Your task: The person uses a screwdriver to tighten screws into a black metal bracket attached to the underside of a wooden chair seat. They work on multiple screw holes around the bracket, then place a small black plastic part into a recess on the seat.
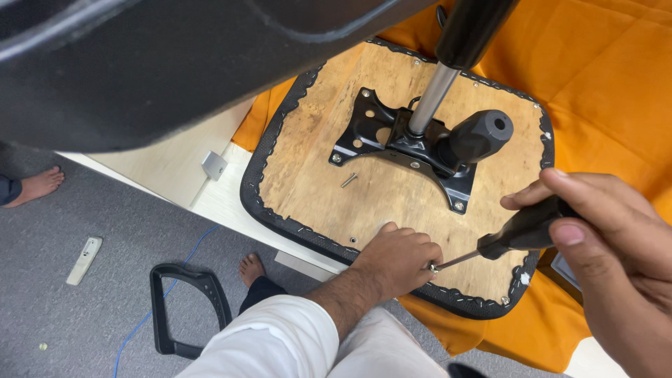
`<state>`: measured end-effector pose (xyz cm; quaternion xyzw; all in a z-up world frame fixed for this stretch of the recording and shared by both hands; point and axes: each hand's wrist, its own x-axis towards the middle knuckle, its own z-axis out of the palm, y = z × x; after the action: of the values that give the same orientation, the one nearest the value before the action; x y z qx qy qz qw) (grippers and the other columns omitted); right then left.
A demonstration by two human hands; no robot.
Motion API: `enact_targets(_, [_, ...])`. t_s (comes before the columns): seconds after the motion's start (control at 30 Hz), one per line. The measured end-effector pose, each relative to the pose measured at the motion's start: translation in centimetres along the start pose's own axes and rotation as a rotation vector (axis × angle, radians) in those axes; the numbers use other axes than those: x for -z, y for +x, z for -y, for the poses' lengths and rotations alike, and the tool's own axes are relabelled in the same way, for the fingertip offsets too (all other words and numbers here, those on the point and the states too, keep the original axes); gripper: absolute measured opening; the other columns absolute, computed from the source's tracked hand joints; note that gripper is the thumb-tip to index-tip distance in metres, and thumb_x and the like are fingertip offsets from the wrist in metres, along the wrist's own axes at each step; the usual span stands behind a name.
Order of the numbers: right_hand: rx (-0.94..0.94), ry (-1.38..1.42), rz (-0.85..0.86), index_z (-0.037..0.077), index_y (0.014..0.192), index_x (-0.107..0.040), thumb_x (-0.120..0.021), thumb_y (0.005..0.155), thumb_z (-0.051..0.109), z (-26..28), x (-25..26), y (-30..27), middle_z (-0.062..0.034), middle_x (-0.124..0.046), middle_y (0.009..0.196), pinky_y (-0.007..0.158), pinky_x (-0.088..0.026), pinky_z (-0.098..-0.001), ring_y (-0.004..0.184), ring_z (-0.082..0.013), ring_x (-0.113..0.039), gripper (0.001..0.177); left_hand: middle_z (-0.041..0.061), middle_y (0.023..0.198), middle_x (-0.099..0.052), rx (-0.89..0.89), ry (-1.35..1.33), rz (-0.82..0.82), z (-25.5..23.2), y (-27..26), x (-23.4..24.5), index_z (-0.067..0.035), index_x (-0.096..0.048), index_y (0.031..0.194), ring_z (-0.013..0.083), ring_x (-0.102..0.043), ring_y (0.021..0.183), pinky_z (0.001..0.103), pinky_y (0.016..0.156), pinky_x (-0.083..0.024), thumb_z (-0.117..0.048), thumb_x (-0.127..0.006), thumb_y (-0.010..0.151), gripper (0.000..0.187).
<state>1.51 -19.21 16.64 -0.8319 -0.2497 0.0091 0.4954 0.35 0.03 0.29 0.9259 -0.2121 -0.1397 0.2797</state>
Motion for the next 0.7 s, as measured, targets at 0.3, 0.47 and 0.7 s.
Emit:
enact_targets(0.3, [0.061,-0.033,0.1,-0.001,0.129,-0.065,-0.051,0.102,0.007,0.3,0.7,0.0,-0.0217,-0.064,0.136,0.106,-0.057,-0.0386,0.123,-0.0277,-0.07,0.031,-0.004,0.103,-0.066,-0.023,0.019,0.003,0.3,0.0,0.0,-0.023,-0.071,0.107,0.0127,-0.061,0.113,0.041,0.104,-0.038,-0.032,-0.069,0.094,0.016])
enact_targets(0.47, [-0.014,-0.116,0.007,-0.001,0.131,-0.065,-0.054,0.101,0.005,1.4,0.2,-0.3,-0.0213,-0.062,0.133,0.107,-0.059,-0.0367,0.118,-0.0258,-0.071,0.032,-0.003,0.103,-0.066,-0.015,0.018,0.007,0.2,0.0,-0.1,-0.022,-0.071,0.108,0.0141,-0.061,0.112,0.042,0.107,-0.036,-0.032,-0.069,0.094,0.017])
enact_targets(0.7, [0.059,-0.162,-0.013,-0.001,0.131,-0.059,-0.052,0.103,0.008,2.5,0.0,0.1,-0.0162,-0.061,0.127,0.108,-0.054,-0.0372,0.118,-0.0236,-0.067,0.03,-0.001,0.103,-0.065,0.005,0.04,0.004,-0.1,-0.1,-0.1,-0.021,-0.071,0.111,0.0144,-0.06,0.113,0.043,0.107,-0.036,-0.034,-0.066,0.097,0.019])
